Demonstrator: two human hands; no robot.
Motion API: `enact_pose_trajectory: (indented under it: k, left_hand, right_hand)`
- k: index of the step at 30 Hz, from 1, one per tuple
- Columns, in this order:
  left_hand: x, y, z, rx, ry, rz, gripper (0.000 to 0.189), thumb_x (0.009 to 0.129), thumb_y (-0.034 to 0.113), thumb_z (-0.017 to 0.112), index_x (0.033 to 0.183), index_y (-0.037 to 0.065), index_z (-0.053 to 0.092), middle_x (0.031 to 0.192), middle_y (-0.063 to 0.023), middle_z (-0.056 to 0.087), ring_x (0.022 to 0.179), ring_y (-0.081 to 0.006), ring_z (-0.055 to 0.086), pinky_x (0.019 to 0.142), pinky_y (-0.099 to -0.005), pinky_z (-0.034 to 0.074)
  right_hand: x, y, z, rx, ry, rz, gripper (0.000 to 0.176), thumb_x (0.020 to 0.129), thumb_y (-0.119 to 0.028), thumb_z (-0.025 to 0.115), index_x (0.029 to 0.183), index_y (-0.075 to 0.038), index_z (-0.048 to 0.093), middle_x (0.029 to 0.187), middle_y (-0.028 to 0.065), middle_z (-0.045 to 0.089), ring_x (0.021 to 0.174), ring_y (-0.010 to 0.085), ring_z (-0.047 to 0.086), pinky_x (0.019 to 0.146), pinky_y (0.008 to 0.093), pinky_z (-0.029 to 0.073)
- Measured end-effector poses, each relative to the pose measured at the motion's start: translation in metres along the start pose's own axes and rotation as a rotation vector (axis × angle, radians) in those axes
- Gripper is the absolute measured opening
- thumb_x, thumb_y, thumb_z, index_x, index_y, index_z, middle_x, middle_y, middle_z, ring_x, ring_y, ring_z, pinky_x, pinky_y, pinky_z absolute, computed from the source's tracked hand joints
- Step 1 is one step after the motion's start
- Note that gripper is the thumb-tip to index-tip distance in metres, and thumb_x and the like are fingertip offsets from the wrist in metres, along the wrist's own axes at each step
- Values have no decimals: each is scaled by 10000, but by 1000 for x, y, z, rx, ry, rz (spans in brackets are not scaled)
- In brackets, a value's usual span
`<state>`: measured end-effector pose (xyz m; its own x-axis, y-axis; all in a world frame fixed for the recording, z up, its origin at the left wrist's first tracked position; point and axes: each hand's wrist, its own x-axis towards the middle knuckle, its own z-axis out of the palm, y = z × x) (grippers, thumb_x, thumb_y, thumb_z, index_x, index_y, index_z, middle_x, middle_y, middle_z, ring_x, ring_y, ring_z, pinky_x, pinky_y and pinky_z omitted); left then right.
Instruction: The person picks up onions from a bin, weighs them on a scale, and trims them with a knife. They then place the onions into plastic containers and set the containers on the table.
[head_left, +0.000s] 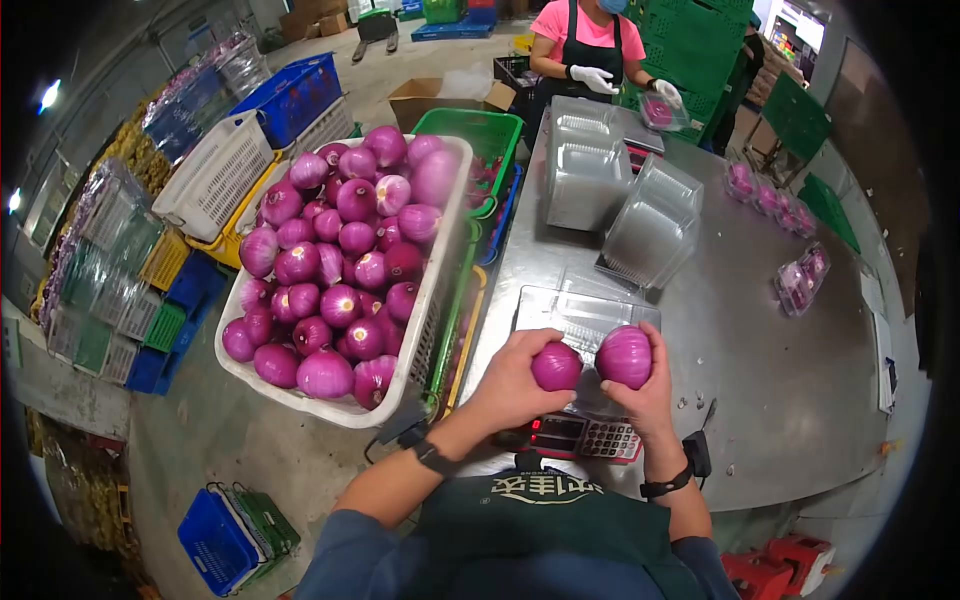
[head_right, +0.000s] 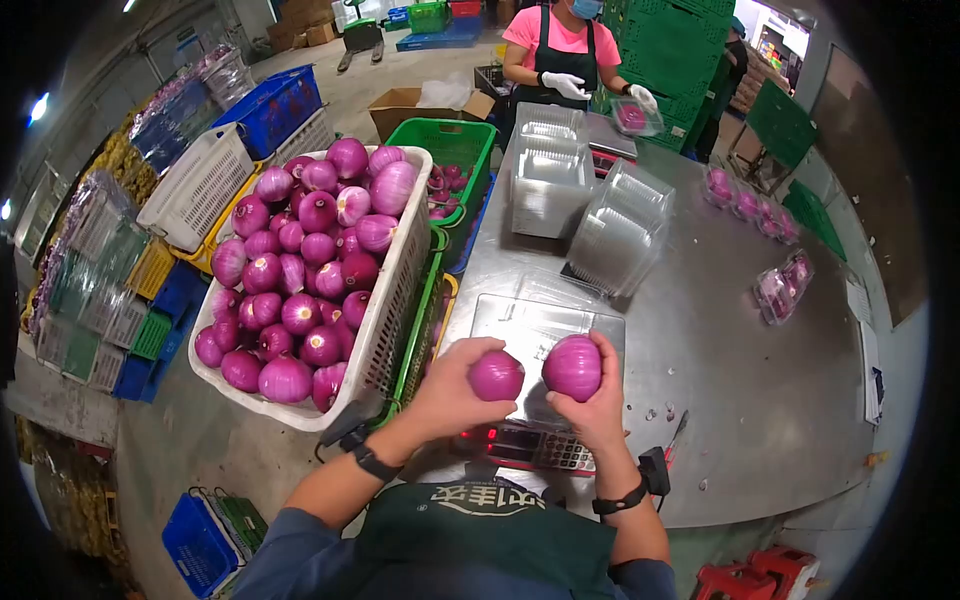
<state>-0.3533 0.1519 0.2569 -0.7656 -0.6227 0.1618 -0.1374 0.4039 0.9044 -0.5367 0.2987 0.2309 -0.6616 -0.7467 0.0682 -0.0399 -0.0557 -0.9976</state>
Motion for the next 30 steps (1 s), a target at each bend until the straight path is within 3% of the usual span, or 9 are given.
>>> enact_pose_trajectory:
  k: [3,6,11,16,19,26,28,29,30]
  left_hand:
    - [13,-22,29,142,87,178,685,636,265,911,1229,56,639,1190,-172,652,1082,-342,636,991,-430,507]
    - [22,-32,36,449,48,304,525,554,305,879,996,94,692,915,-134,645,862,-370,555,838,-498,421]
    - [12,-60,43,484,81,294,482,597,274,835,1023,107,684,1055,-103,666,1189,-430,511,1042,-522,381]
    - [7,-72,43,383,40,268,588,611,192,822,1154,94,618,1208,-146,605,1209,-400,498,1090,-508,365]
    - [2,-74,43,337,75,273,593,620,166,816,1171,84,613,1262,-167,591,1219,-386,498,1084,-502,380]
    - [-8,-65,38,274,114,151,633,674,136,825,1257,69,589,1352,-177,547,1224,-339,514,1055,-451,443]
    - [-18,-65,31,217,138,103,639,702,139,834,1284,71,578,1354,-170,541,1222,-310,523,1043,-428,462]
    - [-26,-66,26,117,149,-75,627,743,135,833,1303,62,560,1322,-148,552,1195,-268,537,1003,-392,485]
    - [-33,-67,22,16,159,-252,616,783,131,831,1322,52,543,1290,-126,563,1168,-226,550,963,-357,509]
  right_hand:
    - [3,6,-3,-111,-18,-67,948,665,-55,839,1505,-46,398,1352,120,534,1192,231,602,1040,359,507]
    - [6,19,-5,-462,-13,-203,903,674,-171,865,1457,-32,437,1378,194,556,1251,371,585,1084,436,466]
    - [7,26,-2,-846,-120,-353,928,645,-272,864,1455,-54,467,1420,202,552,1292,415,551,1129,500,413]
    - [-3,24,3,-975,-165,-258,912,685,-322,842,1477,-82,458,1465,161,545,1351,359,536,1100,701,328]
    - [-6,30,-2,-949,-164,-194,896,712,-350,846,1470,-65,463,1452,164,561,1355,349,539,1103,715,311]
    - [-10,44,-6,-742,-58,-339,793,744,-326,855,1399,-35,516,1398,192,576,1307,357,554,1111,535,388]
    - [-3,48,-21,-662,81,-276,748,789,-311,842,1403,-26,525,1379,197,578,1215,324,601,1025,424,474]
    - [3,47,-27,-662,82,-276,748,789,-311,842,1403,-26,525,1379,197,578,1215,324,601,1025,424,474]
    - [12,46,-32,-569,128,-73,752,807,-286,832,1429,-15,508,1351,188,590,1168,290,611,977,400,498]
